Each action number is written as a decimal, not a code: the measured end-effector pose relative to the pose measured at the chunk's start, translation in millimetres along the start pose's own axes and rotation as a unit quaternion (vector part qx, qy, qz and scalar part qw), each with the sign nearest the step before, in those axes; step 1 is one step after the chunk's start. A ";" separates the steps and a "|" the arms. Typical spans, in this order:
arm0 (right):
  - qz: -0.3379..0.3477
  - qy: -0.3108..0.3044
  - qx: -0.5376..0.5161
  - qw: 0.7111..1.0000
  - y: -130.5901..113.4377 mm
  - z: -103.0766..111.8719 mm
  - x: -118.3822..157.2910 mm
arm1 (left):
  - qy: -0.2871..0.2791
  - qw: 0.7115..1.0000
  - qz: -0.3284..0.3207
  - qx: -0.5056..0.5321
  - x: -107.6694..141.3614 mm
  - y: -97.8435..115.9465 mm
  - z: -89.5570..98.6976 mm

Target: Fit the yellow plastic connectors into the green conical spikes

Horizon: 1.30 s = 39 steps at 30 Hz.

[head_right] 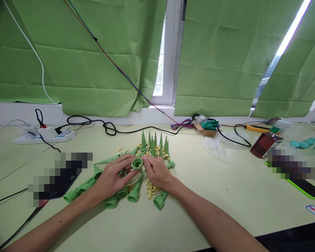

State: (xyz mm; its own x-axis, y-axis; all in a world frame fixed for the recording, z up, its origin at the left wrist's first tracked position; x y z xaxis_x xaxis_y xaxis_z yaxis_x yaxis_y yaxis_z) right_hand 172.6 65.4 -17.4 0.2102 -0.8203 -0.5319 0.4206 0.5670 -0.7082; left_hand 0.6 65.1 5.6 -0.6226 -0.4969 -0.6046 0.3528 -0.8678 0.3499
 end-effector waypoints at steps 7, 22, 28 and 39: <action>0.002 0.000 0.020 1.000 1.8 -3.0 -0.1 | -0.001 0.999 -0.029 -0.036 2.5 -4.4 -0.7; 0.029 0.045 0.032 0.998 -7.2 1.0 0.9 | 0.053 0.981 0.171 0.069 -7.1 -4.1 2.9; 0.025 0.018 0.023 0.999 -7.8 0.2 0.5 | 0.005 0.961 0.220 0.166 -5.5 -5.3 -0.2; 0.001 -0.010 -0.019 1.000 -3.3 -1.9 0.6 | 0.006 0.970 0.192 0.151 -7.6 -3.4 3.2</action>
State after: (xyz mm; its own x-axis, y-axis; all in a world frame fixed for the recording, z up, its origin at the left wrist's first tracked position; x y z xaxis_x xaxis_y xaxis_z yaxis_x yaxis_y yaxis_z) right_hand 169.7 63.2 -16.3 0.2292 -0.8203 -0.5240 0.3871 0.5708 -0.7241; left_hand 1.9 71.8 11.2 -0.4767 -0.7852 -0.3952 0.3357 -0.5781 0.7437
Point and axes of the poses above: each hand's wrist, its own x-axis away from the middle knuckle, its own z-axis out of the back of the hand, y = z × x, the point moved 2 cm from there along -x, towards the middle knuckle, and after that the axes turned 6 degrees about -z, right-handed, at the moved point
